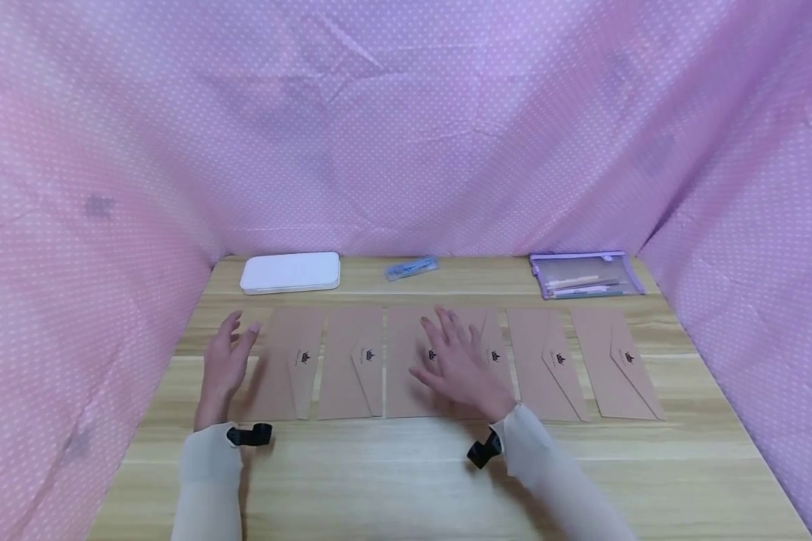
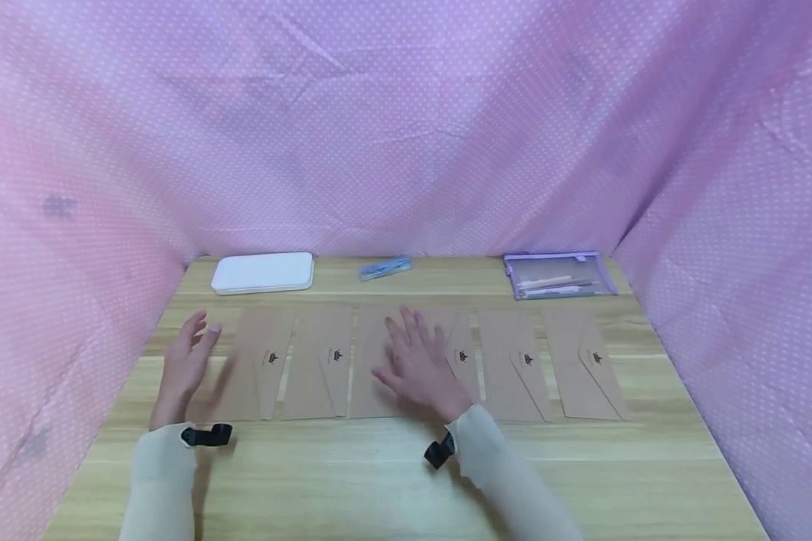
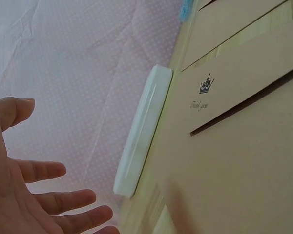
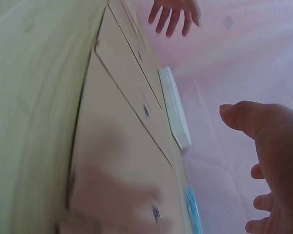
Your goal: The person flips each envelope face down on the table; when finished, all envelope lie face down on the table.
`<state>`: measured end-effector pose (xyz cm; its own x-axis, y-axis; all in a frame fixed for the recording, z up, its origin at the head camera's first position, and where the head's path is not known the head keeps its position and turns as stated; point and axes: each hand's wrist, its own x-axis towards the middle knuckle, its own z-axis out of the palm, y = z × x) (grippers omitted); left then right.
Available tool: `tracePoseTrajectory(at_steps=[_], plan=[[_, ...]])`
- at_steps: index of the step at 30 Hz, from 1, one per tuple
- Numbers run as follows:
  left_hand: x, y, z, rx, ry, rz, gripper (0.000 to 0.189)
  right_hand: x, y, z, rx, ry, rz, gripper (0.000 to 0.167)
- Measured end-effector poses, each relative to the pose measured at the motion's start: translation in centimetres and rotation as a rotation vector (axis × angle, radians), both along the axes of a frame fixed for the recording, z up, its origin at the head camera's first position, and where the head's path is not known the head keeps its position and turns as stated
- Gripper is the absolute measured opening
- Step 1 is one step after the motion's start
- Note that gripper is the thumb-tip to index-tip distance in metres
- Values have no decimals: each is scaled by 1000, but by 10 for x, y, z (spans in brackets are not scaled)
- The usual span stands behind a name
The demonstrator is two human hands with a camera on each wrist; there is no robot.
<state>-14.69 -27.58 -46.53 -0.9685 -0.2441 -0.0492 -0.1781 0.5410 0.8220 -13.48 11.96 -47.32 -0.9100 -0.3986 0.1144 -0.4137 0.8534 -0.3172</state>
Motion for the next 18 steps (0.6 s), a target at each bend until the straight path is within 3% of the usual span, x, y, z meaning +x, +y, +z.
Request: tracePoseTrajectory(at_steps=[8,18], plan=[[1,-5,-6,24,-59,17,70,6,-41,-8,9,-53,72,82],[1,-4,-12,57,-102,-14,71,11,-81,-18,13,-113,126,81]])
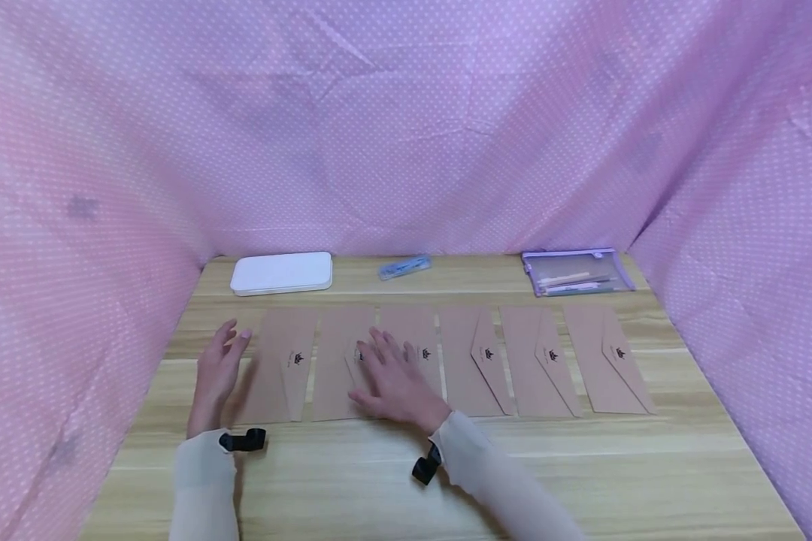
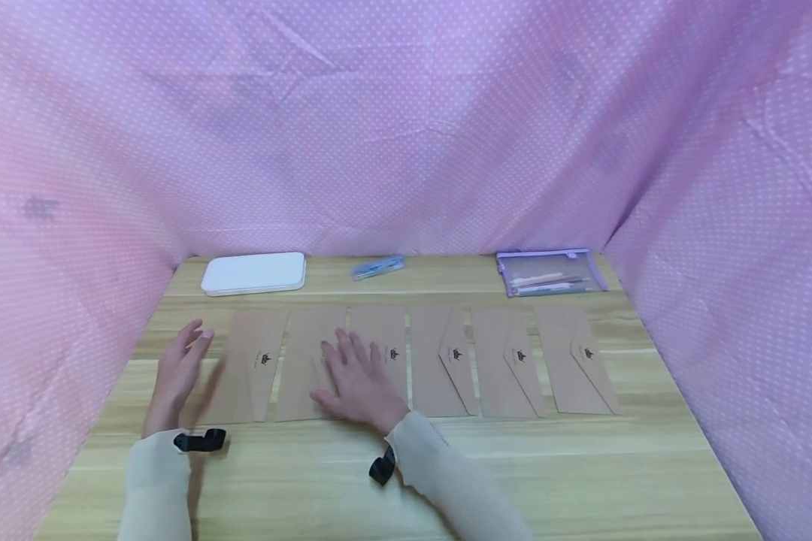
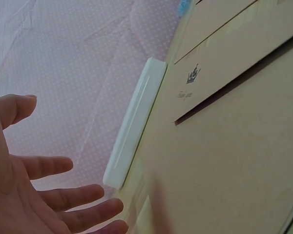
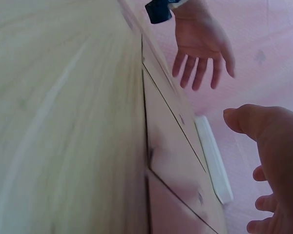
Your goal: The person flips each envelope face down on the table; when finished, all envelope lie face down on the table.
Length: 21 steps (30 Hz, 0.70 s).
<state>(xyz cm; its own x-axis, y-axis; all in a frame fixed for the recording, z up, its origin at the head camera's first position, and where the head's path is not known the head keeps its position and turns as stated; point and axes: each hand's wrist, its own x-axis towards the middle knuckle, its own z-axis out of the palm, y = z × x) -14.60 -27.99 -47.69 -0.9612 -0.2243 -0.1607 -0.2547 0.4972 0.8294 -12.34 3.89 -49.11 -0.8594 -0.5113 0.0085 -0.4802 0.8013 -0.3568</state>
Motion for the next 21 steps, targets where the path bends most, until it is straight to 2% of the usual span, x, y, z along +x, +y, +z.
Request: tracePoseTrajectory(at_steps=[10,21], plan=[[3,-1,-4,30,-23,-2,69,1,-37,-8,86,9,52,81],[3,-6,-7,102,-11,-5,67,6,-66,-20,77,-15,85,80]])
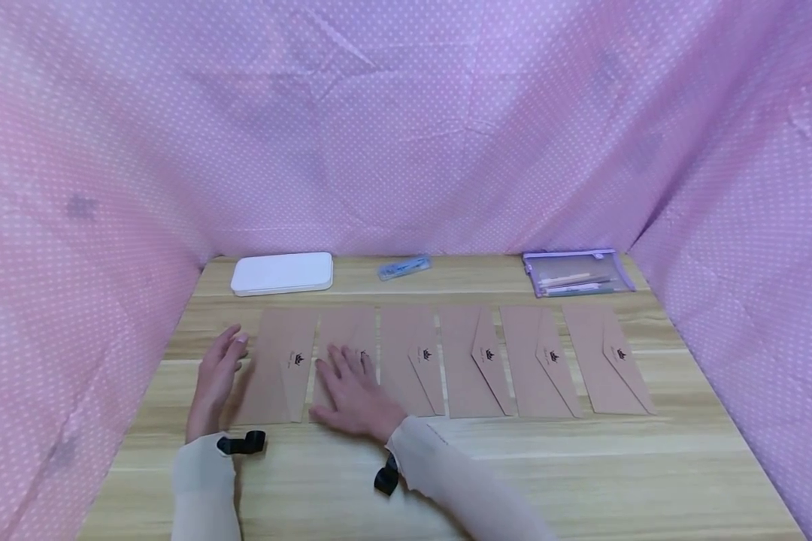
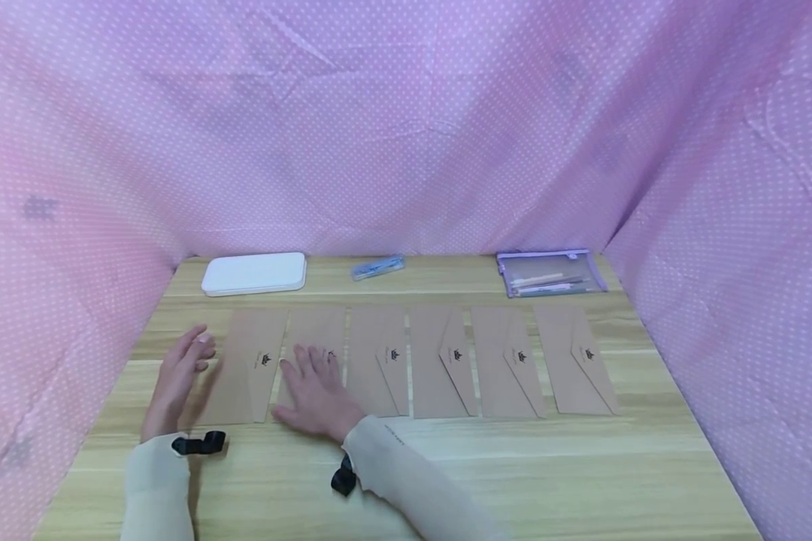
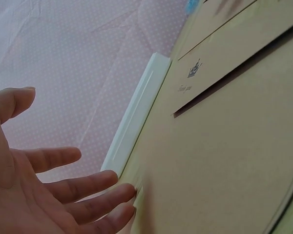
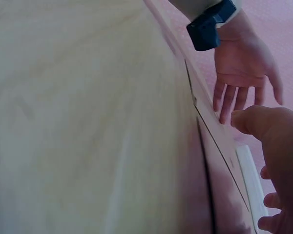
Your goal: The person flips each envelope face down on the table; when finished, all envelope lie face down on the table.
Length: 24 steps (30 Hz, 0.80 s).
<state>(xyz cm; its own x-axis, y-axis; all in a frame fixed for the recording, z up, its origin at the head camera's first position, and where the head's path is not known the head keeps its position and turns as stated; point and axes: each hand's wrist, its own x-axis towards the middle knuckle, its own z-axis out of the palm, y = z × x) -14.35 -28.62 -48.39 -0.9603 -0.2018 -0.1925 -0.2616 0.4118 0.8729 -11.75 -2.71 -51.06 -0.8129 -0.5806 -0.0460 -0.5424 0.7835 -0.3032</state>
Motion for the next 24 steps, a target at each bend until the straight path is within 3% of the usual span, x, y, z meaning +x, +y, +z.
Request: tracePoseTrajectory(at_steps=[3,10,24], plan=[[0,-1,0,14,-20,-12,68,1,-7,-2,0,5,10,79],[3,-5,1,73,-47,-8,70,0,-25,-5,42,111,20,75],[2,-6,1,143,-17,-37,70,-4,-43,-4,115,125,18,76]])
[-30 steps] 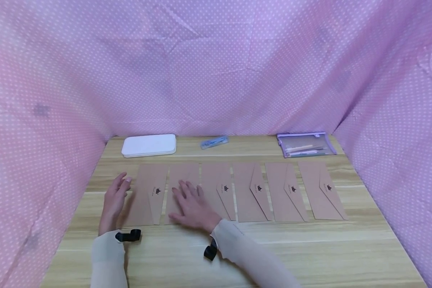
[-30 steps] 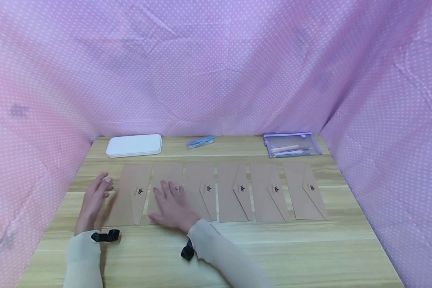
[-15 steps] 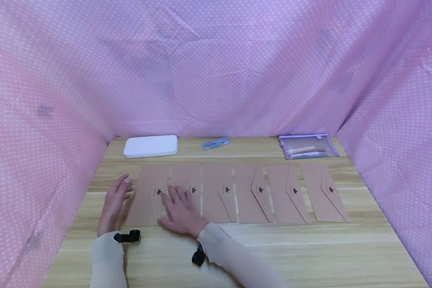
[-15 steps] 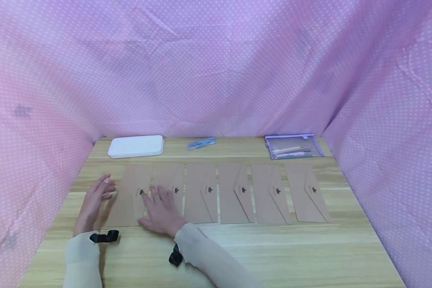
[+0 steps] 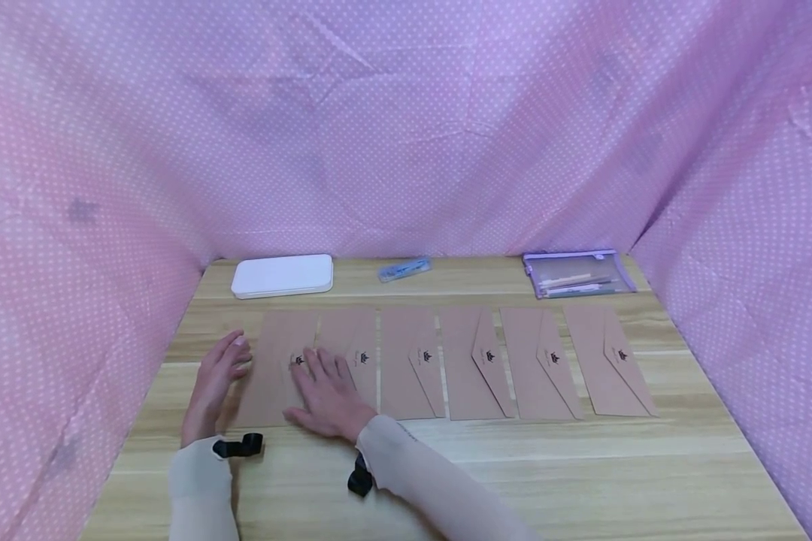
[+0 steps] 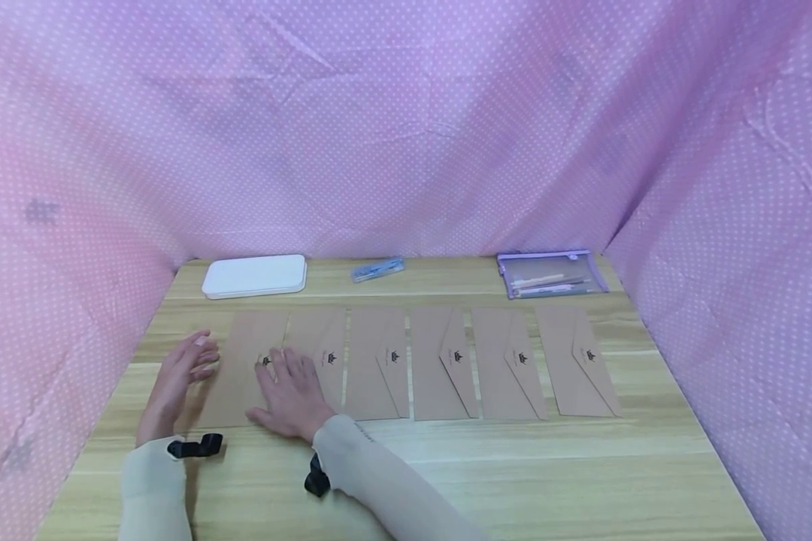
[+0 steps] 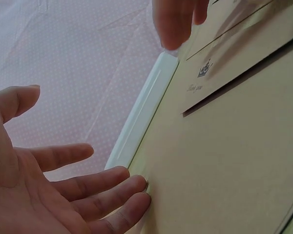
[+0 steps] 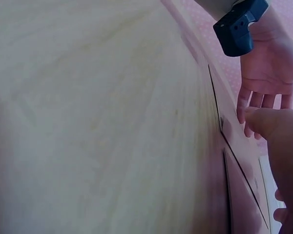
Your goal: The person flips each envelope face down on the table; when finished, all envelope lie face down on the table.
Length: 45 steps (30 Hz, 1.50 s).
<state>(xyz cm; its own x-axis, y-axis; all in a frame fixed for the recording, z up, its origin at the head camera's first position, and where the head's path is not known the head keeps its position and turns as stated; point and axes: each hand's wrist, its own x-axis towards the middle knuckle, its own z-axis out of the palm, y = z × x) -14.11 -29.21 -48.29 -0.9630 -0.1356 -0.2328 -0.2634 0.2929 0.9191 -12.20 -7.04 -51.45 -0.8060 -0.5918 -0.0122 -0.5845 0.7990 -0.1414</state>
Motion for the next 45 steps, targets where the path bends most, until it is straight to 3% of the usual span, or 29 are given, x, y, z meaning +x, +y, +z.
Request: tracePoseTrajectory(at_steps=[6,18,26,30,33,39,42,45], plan=[[-1,0,-1,42,-9,1,69,-1,-6,-2,68,40,-1,76],[0,3,4,18,-23,-28,70,-3,-10,-6,106,58,26,69],[0,5,8,41,-79,-48,72,-4,-10,-9,133,54,29,70],[2,2,8,184,-85,-4,50,-4,-11,-12,152,56,27,71],[5,-1,6,349,-43,20,31,-3,-11,-13,159,49,27,71],[8,-7,4,645,53,8,41,-3,-11,-12,177,41,29,71],[9,-9,3,716,79,-10,42,-3,-11,-12,170,39,33,71],[9,-10,2,728,92,-40,42,-4,-11,-11,155,35,33,71]])
